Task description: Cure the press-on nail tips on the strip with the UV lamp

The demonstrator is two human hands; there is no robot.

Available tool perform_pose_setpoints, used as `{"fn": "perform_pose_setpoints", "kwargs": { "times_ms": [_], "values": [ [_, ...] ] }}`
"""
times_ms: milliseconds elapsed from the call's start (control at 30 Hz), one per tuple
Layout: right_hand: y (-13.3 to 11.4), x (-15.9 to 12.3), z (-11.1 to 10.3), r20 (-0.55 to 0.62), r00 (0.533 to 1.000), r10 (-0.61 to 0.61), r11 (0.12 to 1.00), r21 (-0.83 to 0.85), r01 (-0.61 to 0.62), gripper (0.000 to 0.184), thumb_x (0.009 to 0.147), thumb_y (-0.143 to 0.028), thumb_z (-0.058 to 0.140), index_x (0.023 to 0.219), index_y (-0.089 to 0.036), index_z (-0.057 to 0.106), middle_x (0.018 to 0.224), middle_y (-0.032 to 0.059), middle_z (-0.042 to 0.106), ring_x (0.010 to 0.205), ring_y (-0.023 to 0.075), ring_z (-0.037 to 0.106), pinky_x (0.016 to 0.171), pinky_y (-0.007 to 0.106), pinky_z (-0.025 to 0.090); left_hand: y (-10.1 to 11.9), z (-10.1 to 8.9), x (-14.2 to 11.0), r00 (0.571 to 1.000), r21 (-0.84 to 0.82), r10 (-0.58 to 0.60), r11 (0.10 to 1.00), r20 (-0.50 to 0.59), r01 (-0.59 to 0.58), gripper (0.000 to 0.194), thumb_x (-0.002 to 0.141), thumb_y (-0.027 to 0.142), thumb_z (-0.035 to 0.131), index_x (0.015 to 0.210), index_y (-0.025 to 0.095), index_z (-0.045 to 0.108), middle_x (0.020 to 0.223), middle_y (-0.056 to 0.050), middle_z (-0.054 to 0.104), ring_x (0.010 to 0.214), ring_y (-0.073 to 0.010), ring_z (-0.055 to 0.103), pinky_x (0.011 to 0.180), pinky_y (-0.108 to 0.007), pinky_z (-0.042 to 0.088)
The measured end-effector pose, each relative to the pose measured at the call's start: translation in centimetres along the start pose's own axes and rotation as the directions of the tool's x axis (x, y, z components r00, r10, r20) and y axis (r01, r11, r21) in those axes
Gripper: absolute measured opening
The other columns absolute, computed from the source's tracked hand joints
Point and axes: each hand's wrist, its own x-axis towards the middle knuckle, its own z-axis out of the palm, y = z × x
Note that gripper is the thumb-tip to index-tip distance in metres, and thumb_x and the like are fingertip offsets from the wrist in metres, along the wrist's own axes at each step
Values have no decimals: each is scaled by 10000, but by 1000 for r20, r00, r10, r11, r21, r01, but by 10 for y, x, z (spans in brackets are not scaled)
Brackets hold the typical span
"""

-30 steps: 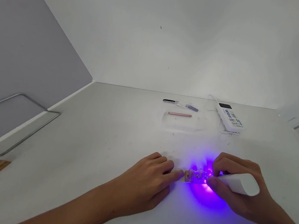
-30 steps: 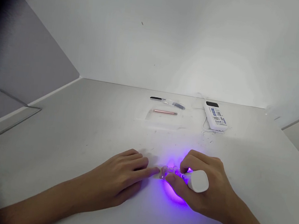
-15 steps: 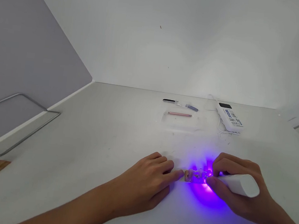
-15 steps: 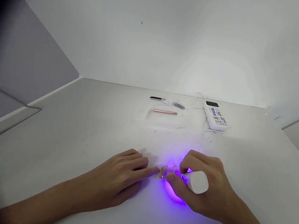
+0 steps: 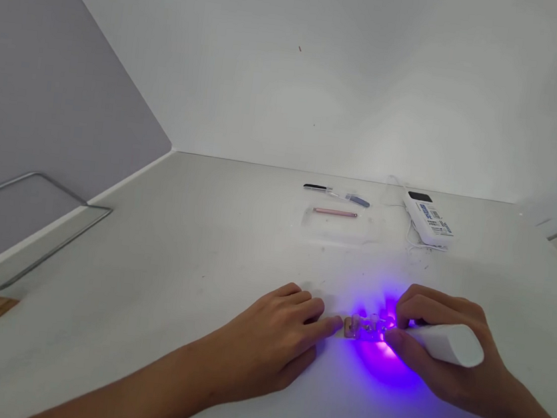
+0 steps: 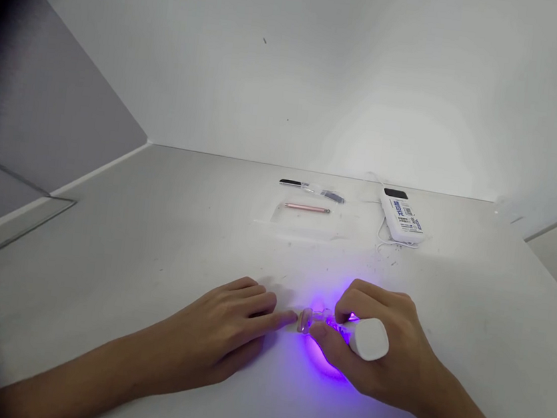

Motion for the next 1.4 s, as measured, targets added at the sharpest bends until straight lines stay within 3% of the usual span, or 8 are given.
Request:
{"fn": "perform_pose_setpoints", "kwargs": {
  "times_ms": [800,1400],
  "values": [
    [1,0,1,-13,1000,21,1000,7,-21,245,945,-193,644,735,-214,520,640,-22,556,539,112,528,564,264,527,-1,0,0,1000,0,2,1000,-6,-2,356,992,99,380,1296,213,525,847,-16,555,707,-207,507,745,-360,411],
    [-3,1,-1,4,1000,-21,1000,-8,21,247,947,-161,646,756,-217,500,647,-43,536,537,89,502,524,224,455,0,0,1,1000,10,-1,1000,-5,1,336,985,96,391,1269,207,532,838,-12,547,696,-200,504,739,-351,401]
  ]
}}
